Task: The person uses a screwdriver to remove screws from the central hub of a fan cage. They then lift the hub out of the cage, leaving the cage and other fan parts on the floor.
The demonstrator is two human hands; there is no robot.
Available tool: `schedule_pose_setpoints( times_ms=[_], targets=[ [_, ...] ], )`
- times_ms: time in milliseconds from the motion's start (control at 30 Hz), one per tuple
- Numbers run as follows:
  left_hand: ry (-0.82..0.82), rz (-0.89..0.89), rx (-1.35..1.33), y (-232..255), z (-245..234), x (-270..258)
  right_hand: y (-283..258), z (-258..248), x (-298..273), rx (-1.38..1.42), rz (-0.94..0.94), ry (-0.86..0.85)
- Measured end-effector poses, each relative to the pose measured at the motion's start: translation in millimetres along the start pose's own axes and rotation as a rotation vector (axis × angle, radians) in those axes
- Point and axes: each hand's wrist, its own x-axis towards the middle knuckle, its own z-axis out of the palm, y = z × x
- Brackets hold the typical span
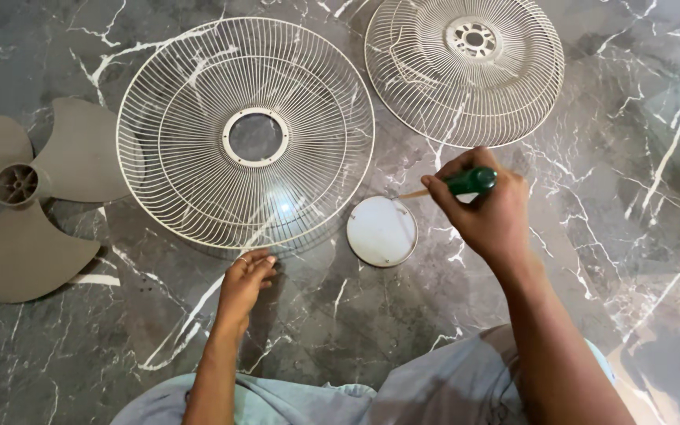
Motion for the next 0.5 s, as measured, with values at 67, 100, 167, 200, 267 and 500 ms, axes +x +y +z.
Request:
schedule_pose_setpoints(
  times_ms=[67, 100, 167, 200, 267, 500],
  targets=[
    [-0.008, 0.007, 0.003, -3, 1, 2, 1, 0, 1, -0.024, 0.021, -0.046],
    [-0.012, 0.012, 0.010, -5, 0, 2, 1, 1, 0, -0.036, 0.034, -0.070],
    [-0.019, 0.017, 0.019, -8, -1, 2, 1, 3, -1, -0.026, 0.007, -0.070],
    [-0.022, 0.017, 0.022, -9, 0, 1, 1, 4, -1, -0.022, -0.007, -0.069],
    [-0.024, 0.014, 0.034, -7, 1, 0, -2, 6, -2, 0.009, 0.001, -0.065],
    [0.083, 0.130, 0.404, 14, 15, -17, -20, 23, -17, 0.112, -0.187, -0.185]
  ],
)
